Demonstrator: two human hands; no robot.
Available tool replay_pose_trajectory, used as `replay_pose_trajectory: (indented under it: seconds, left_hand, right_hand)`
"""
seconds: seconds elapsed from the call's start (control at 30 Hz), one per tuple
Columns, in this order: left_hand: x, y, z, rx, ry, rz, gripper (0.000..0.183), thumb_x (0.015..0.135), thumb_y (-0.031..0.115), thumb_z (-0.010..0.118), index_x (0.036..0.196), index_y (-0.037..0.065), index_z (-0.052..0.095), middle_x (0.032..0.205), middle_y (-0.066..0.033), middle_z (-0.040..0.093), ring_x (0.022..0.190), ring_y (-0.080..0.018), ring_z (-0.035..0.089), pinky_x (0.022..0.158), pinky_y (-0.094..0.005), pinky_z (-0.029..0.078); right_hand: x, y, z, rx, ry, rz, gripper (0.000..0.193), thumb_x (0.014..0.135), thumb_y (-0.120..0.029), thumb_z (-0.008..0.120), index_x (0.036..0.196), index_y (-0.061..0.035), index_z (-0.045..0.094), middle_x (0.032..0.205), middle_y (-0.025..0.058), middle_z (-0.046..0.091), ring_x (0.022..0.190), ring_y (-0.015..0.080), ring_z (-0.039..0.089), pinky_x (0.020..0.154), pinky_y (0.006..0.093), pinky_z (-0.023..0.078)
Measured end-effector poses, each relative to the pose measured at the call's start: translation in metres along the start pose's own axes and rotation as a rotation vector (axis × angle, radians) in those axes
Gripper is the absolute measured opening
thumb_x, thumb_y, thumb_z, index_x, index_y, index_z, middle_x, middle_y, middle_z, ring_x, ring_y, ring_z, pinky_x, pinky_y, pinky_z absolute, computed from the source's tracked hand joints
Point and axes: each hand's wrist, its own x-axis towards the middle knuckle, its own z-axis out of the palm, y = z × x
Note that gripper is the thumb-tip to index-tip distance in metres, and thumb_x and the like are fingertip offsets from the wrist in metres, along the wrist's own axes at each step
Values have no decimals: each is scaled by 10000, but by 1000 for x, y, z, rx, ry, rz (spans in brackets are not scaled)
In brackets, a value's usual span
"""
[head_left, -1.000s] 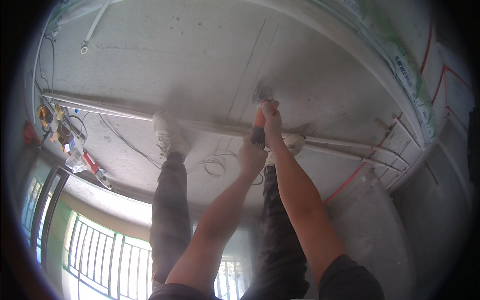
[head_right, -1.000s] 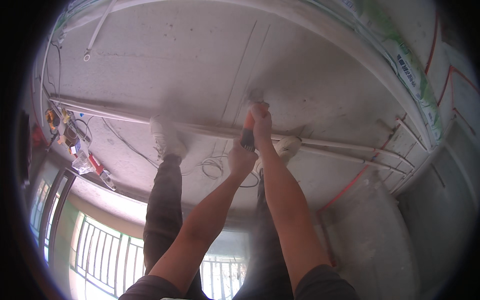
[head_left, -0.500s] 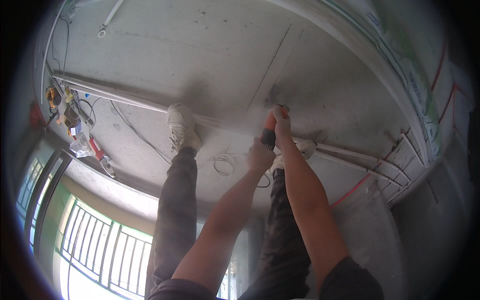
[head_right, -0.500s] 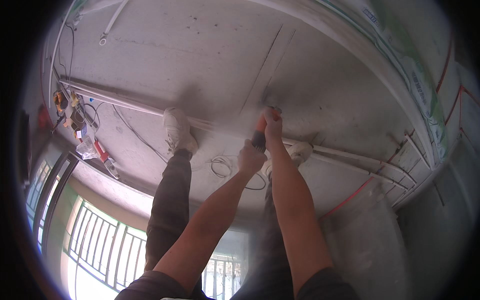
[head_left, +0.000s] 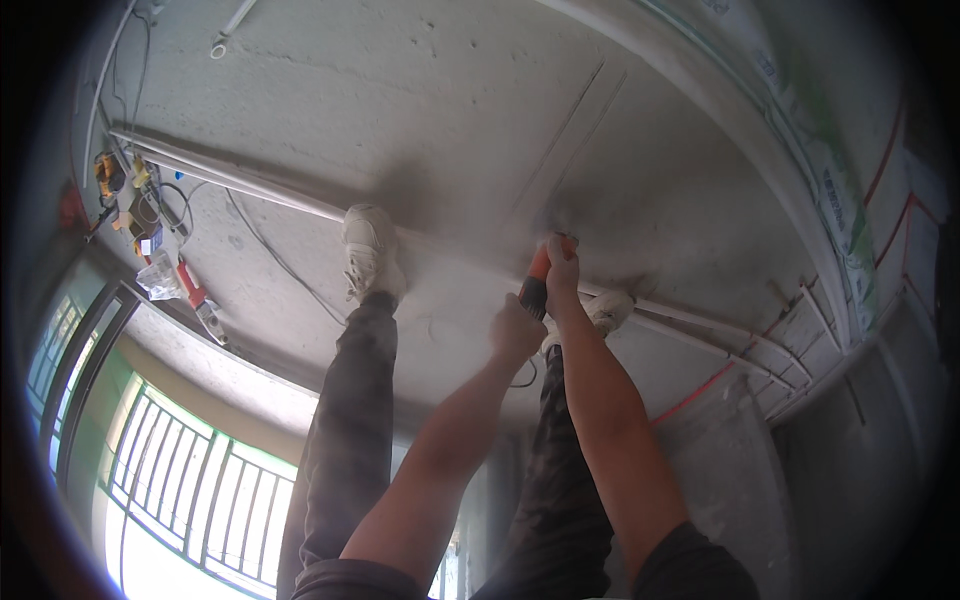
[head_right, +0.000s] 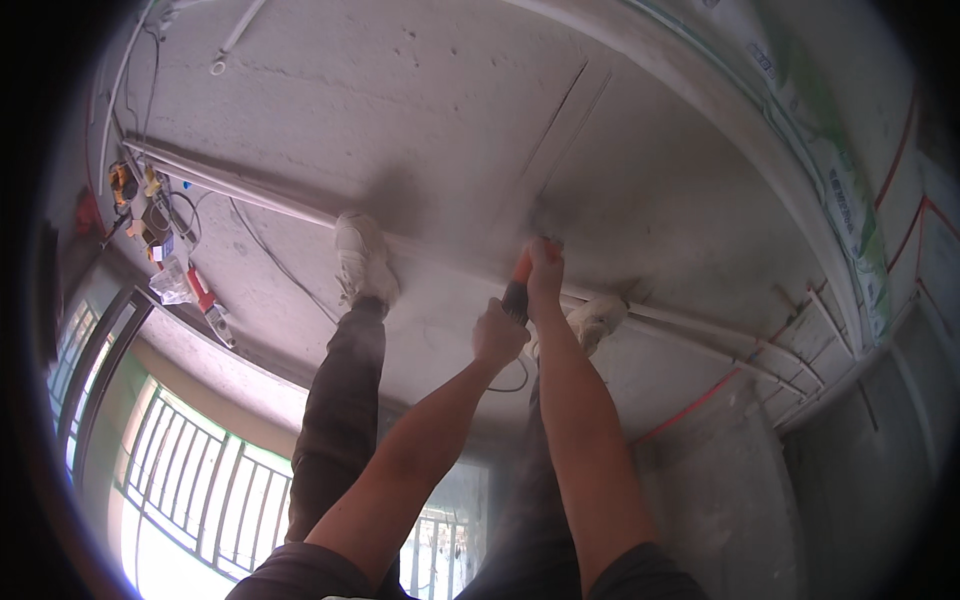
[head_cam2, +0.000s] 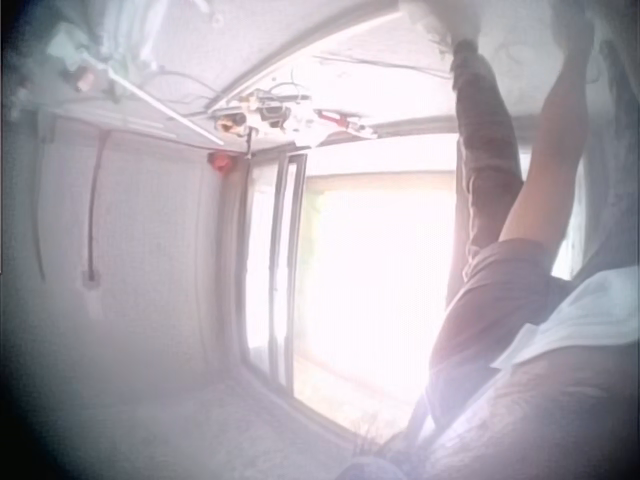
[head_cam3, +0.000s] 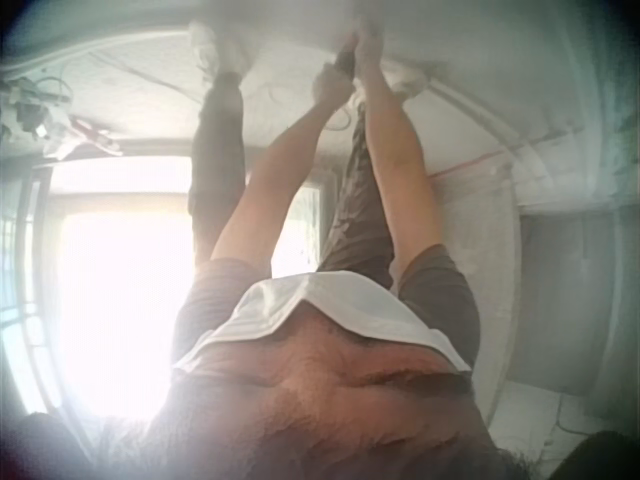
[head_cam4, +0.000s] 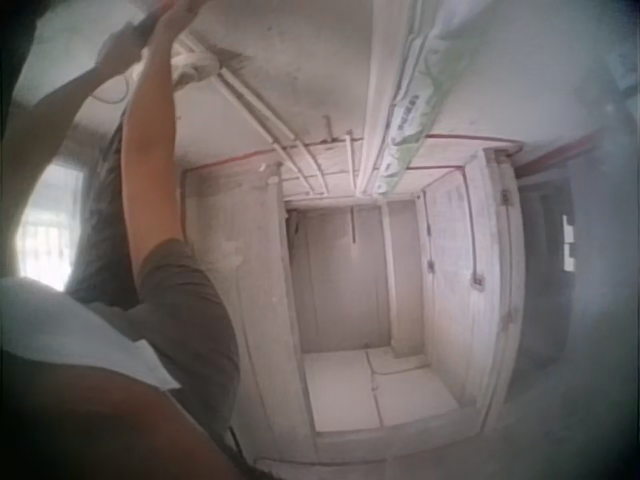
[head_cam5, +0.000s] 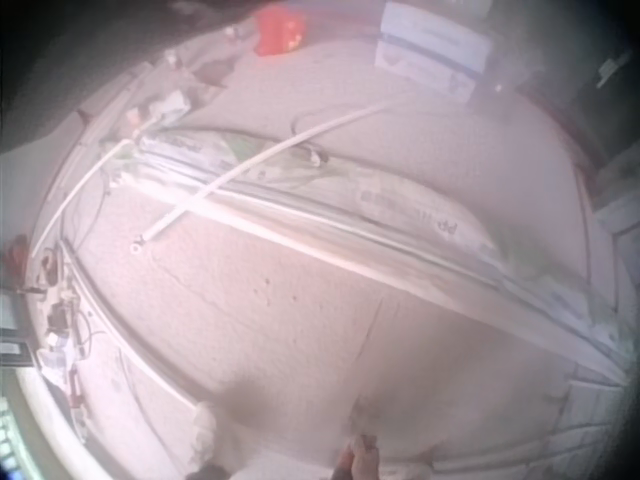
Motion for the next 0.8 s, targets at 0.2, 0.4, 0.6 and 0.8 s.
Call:
replay_pose_trajectory:
  seconds: [0.2,0.4,0.6,0.8]
  left_hand:
    - [4,6,-5,-71,2,47,547,768,157,802,1254,17,594,1114,-288,773,1122,-513,734,943,-591,574]
    - [16,50,-8,-91,2,168,492,856,143,695,1316,-13,622,1130,-295,771,1141,-503,736,956,-593,572]
    - [19,65,-10,-32,3,137,503,849,150,719,1319,18,597,1151,-274,777,1147,-489,743,976,-582,583]
    - [22,66,-10,-26,-15,37,641,750,186,842,1323,46,593,1203,-242,778,1191,-471,736,1006,-556,580]
  right_hand:
    - [10,-5,7,32,96,-31,308,1078,-387,727,1054,-80,713,978,3,683,915,138,652,826,336,526]
    - [40,-53,4,16,16,-108,315,1071,-380,738,1148,-75,713,1026,15,695,937,152,653,838,344,531]
    - [61,-55,-3,-11,66,-19,341,1043,-415,770,1108,-89,696,1002,10,675,918,163,644,846,350,536]
    - [60,-56,-7,-12,-34,-31,343,1034,-393,787,1163,-103,658,981,3,669,861,156,636,786,356,539]
